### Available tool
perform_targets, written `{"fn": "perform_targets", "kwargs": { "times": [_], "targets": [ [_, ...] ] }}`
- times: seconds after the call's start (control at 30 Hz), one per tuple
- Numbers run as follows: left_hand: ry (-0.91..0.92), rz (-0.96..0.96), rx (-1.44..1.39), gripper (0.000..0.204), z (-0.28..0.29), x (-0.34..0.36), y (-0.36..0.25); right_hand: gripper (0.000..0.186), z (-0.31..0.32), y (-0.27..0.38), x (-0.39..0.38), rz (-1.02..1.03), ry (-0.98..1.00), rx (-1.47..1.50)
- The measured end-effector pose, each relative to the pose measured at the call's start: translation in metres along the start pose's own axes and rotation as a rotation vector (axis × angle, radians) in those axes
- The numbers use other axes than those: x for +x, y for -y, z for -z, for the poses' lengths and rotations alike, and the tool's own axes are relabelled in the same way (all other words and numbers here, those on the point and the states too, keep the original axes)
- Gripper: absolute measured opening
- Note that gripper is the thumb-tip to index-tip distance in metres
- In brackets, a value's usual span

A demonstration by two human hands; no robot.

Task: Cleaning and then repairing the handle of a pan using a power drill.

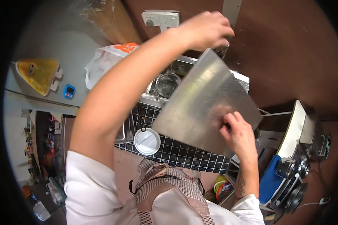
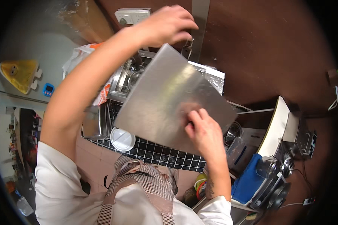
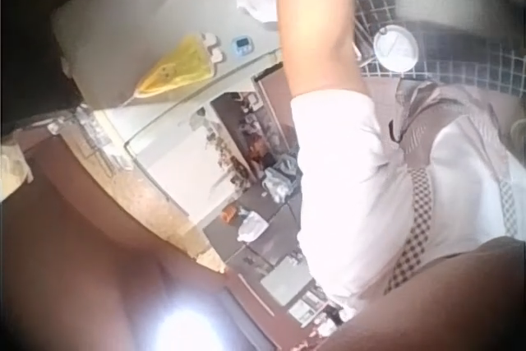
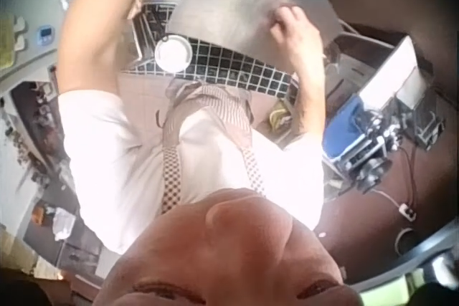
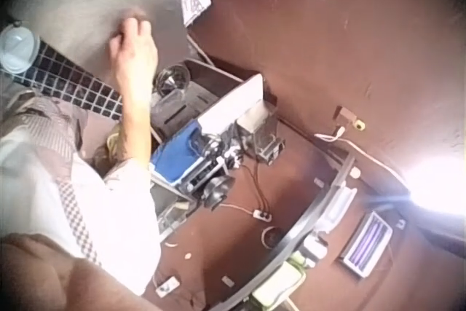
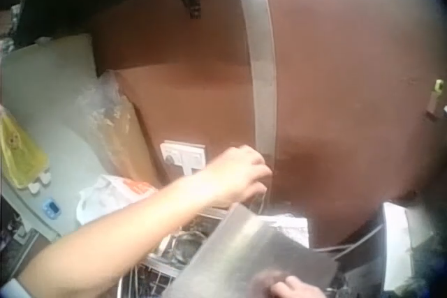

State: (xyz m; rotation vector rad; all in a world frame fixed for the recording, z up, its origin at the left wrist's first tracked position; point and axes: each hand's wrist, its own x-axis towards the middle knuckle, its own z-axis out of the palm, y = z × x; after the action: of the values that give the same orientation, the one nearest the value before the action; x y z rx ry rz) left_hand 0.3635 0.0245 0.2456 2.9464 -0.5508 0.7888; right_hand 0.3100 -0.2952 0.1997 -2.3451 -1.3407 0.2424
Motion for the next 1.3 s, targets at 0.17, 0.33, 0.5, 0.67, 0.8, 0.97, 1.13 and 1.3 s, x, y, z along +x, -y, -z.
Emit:
{"fn": "perform_targets", "kwargs": {
  "times": [0.17,0.33,0.5,0.67,0.8,0.97,1.13,1.3],
  "targets": [
    [-0.079,0.323,-0.023,0.047,0.056,-0.076,0.021,0.015,-0.035,0.019,0.023,0.135,0.174,-0.025],
    [0.26,0.714,-0.307,0.043,0.033,-0.125,0.027,0.027,-0.084,0.025,0.065,0.257,0.252,-0.161],
    [0.134,0.729,-0.356,0.01,0.056,-0.101,0.029,0.026,-0.113,0.039,0.095,0.28,0.282,-0.144],
    [0.152,0.671,-0.431,0.012,0.053,-0.086,0.047,0.021,-0.125,0.043,0.11,0.064,0.243,-0.075],
    [0.234,0.622,-0.505,0.015,0.056,-0.065,0.044,0.018,-0.132,0.043,0.103,-0.01,0.188,0.022],
    [0.288,0.515,-0.459,0.017,0.054,-0.049,0.046,0.014,-0.128,0.047,0.082,-0.036,0.124,0.071],
    [0.334,0.548,-0.434,0.017,0.055,-0.027,0.048,0.018,-0.123,0.04,0.097,-0.039,0.137,0.051],
    [0.327,0.559,-0.427,0.017,0.042,-0.026,0.059,0.018,-0.133,0.037,0.114,-0.012,0.092,0.059]
  ]
}}
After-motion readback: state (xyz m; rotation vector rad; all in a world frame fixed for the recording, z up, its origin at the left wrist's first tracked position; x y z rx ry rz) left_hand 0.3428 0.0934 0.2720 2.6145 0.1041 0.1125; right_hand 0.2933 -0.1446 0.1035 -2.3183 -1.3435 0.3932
